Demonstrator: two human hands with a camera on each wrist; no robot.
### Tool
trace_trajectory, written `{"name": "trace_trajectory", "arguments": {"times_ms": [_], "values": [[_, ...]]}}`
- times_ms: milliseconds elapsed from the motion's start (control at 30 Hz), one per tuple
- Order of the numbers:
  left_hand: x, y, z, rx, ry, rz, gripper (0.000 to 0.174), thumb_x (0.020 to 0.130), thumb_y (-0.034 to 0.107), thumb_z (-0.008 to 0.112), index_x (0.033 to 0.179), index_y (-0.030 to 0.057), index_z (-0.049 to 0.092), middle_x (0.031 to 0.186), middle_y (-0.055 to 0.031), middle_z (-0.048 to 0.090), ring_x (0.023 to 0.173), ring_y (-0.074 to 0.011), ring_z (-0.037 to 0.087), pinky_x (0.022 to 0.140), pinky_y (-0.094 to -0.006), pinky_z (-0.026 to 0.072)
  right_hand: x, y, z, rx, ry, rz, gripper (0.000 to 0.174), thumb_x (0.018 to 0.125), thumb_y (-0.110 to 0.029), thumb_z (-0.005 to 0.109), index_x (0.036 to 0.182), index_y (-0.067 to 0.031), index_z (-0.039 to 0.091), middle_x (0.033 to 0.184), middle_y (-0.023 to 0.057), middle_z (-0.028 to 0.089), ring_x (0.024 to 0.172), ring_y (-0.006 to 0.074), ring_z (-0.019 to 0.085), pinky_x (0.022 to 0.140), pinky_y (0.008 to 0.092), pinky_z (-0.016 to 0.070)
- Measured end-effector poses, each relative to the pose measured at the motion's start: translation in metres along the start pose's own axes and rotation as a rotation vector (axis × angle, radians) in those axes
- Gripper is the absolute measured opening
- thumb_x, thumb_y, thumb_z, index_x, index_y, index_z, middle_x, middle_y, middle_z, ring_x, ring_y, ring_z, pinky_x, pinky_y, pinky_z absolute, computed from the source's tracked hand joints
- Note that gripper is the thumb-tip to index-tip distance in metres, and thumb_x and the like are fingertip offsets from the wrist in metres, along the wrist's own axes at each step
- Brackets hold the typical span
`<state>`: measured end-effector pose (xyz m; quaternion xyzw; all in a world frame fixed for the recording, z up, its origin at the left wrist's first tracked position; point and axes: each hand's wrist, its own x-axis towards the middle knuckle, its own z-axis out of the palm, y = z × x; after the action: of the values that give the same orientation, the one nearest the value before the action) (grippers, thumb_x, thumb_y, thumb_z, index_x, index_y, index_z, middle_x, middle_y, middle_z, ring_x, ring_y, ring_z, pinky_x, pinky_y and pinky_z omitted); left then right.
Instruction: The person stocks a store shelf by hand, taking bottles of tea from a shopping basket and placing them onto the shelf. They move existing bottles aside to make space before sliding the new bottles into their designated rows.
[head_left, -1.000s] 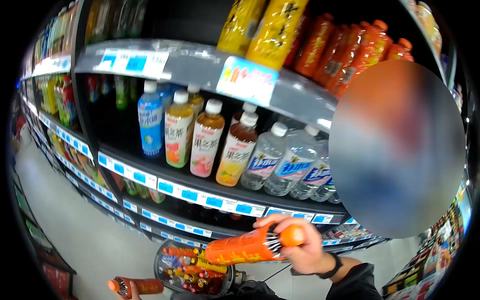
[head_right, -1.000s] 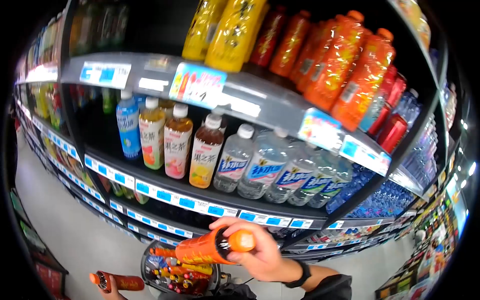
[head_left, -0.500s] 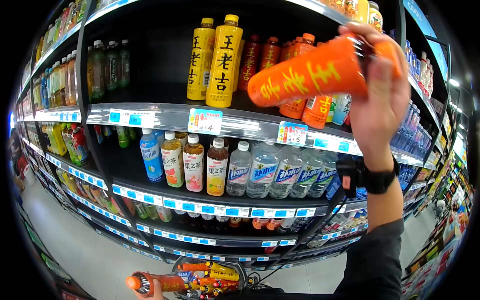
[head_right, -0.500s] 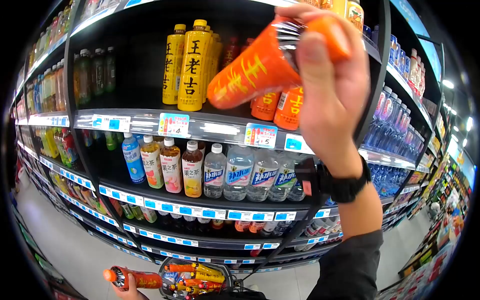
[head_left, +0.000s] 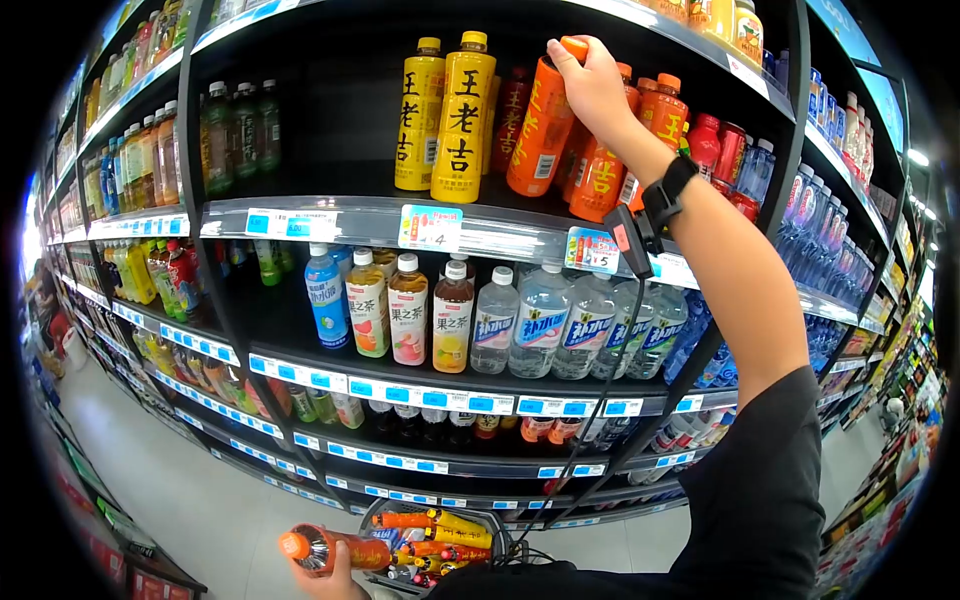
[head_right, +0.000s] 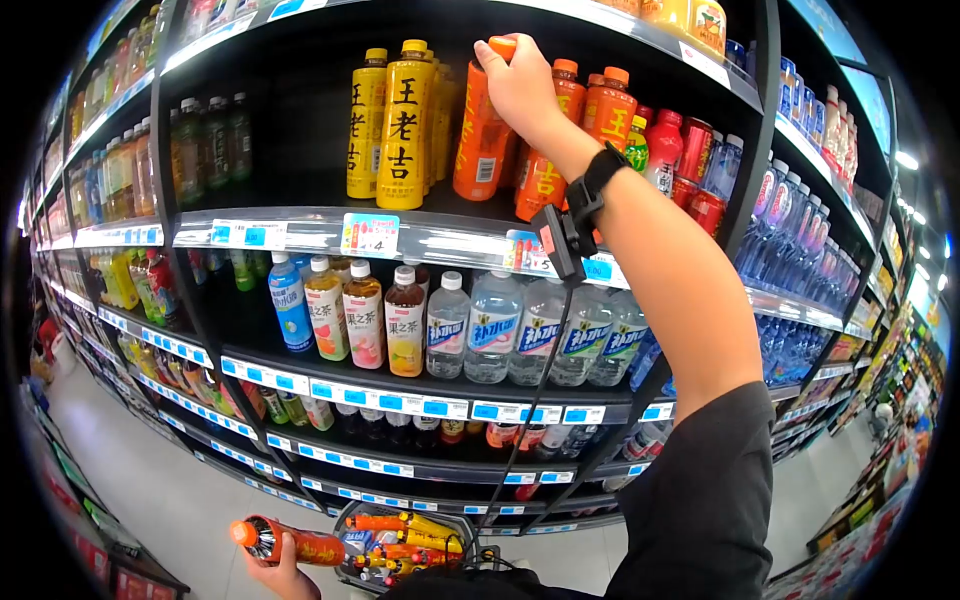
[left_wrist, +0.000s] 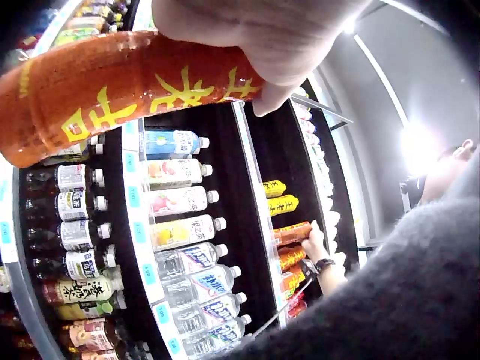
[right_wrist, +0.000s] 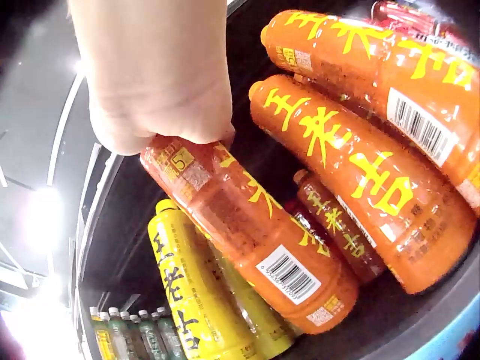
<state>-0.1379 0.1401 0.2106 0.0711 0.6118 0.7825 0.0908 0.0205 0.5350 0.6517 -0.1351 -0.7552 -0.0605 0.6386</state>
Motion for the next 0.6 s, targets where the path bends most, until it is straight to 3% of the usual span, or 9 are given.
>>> {"name": "trace_trajectory", "arguments": {"times_ms": [100,167,400,467,600], "values": [[-0.003,0.005,0.002,0.014,0.006,-0.024,0.069,0.067,-0.004,0.071,0.131,0.001,0.043,0.111,-0.0196,0.059,0.106,-0.0289,0.063,0.094,-0.0458,0.0533,0.004,0.001,0.006,0.041,-0.003,0.106,0.041,0.095,-0.032,0.061,0.113,0.0039,0.054,0.096,0.0149,0.066,0.088,0.0237,0.065,0.079,0.0342,0.0513],[-0.002,0.003,0.002,-0.003,-0.006,-0.031,0.069,0.067,-0.004,0.072,0.13,0.0011,0.044,0.111,-0.0197,0.059,0.107,-0.0291,0.063,0.095,-0.0458,0.0529,0.007,0.001,0.007,0.112,-0.115,0.248,0.043,0.094,-0.034,0.062,0.116,0.0028,0.056,0.096,0.0164,0.066,0.087,0.0258,0.065,0.078,0.0361,0.0524],[-0.001,-0.003,0.013,-0.07,-0.025,-0.035,0.072,0.065,-0.006,0.073,0.13,0.0011,0.043,0.113,-0.0203,0.058,0.11,-0.0305,0.061,0.096,-0.0478,0.0521,0.029,0.028,0.022,-0.064,-0.149,0.203,0.045,0.089,-0.035,0.067,0.116,0.0002,0.06,0.106,0.0202,0.067,0.095,0.0322,0.066,0.086,0.0391,0.0521],[-0.001,-0.002,0.017,-0.07,-0.016,-0.048,0.073,0.065,-0.007,0.073,0.131,0.0014,0.042,0.114,-0.0205,0.058,0.111,-0.0307,0.061,0.096,-0.0482,0.0518,0.029,0.027,0.028,-0.345,0.013,0.059,0.041,0.092,-0.033,0.062,0.117,-0.001,0.061,0.103,0.019,0.068,0.094,0.0296,0.066,0.084,0.038,0.0522],[-0.003,0.003,0.025,-0.05,-0.009,-0.088,0.076,0.065,-0.01,0.072,0.133,0.002,0.041,0.115,-0.0204,0.058,0.112,-0.0307,0.06,0.097,-0.0487,0.0516,0.029,0.034,0.033,-0.333,-0.077,0.212,0.038,0.092,-0.031,0.06,0.12,-0.0049,0.061,0.109,0.0225,0.065,0.104,0.0376,0.062,0.09,0.0414,0.0502]]}}
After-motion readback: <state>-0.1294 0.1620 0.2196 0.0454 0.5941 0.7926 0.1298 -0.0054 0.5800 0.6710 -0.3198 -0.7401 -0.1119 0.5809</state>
